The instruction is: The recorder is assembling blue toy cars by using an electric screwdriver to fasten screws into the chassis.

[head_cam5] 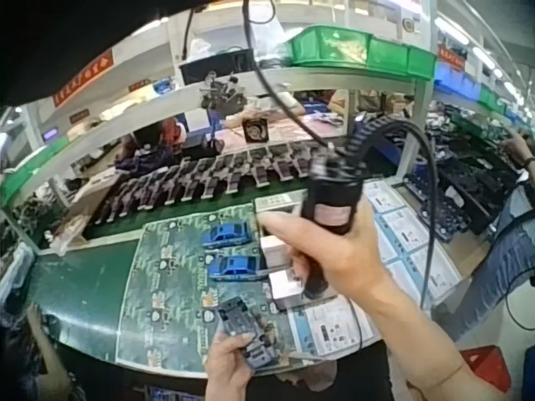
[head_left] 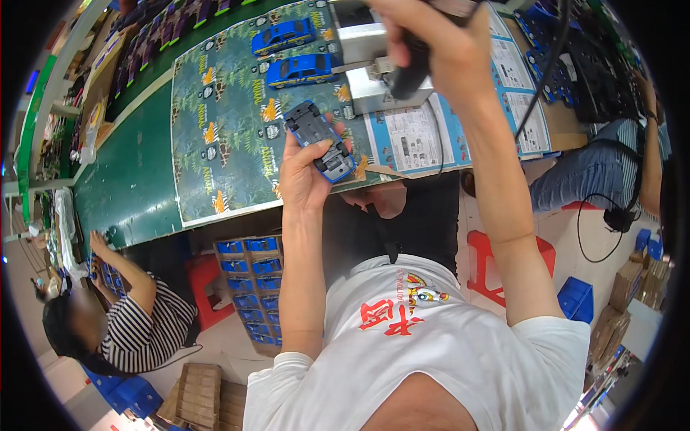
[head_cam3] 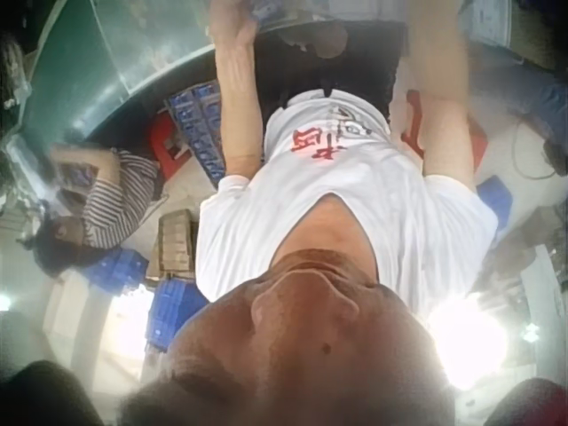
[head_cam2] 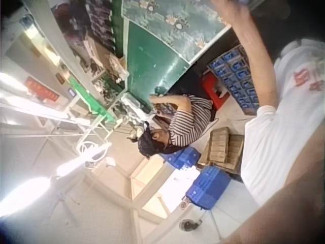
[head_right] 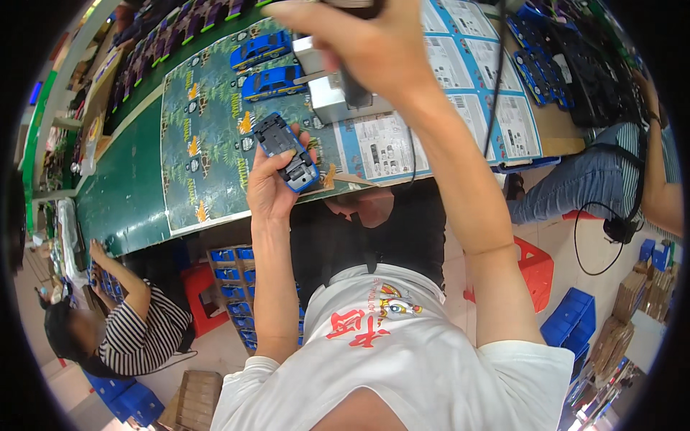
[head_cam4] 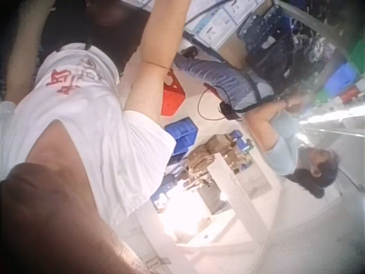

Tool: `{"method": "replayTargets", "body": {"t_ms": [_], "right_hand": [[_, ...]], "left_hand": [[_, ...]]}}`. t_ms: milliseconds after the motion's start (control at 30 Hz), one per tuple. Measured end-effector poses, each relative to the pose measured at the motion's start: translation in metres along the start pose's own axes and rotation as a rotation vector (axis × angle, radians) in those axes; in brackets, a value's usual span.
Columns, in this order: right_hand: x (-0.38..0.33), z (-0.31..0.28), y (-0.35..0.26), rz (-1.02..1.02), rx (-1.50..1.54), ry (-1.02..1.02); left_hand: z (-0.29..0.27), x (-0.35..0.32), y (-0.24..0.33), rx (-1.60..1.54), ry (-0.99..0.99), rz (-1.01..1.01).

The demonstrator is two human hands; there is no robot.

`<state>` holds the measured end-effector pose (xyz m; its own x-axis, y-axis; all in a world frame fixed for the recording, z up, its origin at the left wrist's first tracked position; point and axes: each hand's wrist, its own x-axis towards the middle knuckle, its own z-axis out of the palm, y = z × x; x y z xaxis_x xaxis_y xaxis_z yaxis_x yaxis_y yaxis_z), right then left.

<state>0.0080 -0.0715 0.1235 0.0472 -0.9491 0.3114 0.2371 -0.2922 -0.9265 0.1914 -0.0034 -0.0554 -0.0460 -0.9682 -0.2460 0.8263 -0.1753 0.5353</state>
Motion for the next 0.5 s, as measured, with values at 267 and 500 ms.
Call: {"method": "replayTargets", "body": {"t_ms": [267,500], "right_hand": [[-0.058,-0.014,0.023,-0.061,0.230,-0.363],[-0.068,0.004,0.038,-0.021,0.199,-0.340]], "left_hand": [[0.011,0.001,-0.003,0.056,0.020,0.045],[0.010,0.003,-0.005,0.017,-0.013,0.022]]}}
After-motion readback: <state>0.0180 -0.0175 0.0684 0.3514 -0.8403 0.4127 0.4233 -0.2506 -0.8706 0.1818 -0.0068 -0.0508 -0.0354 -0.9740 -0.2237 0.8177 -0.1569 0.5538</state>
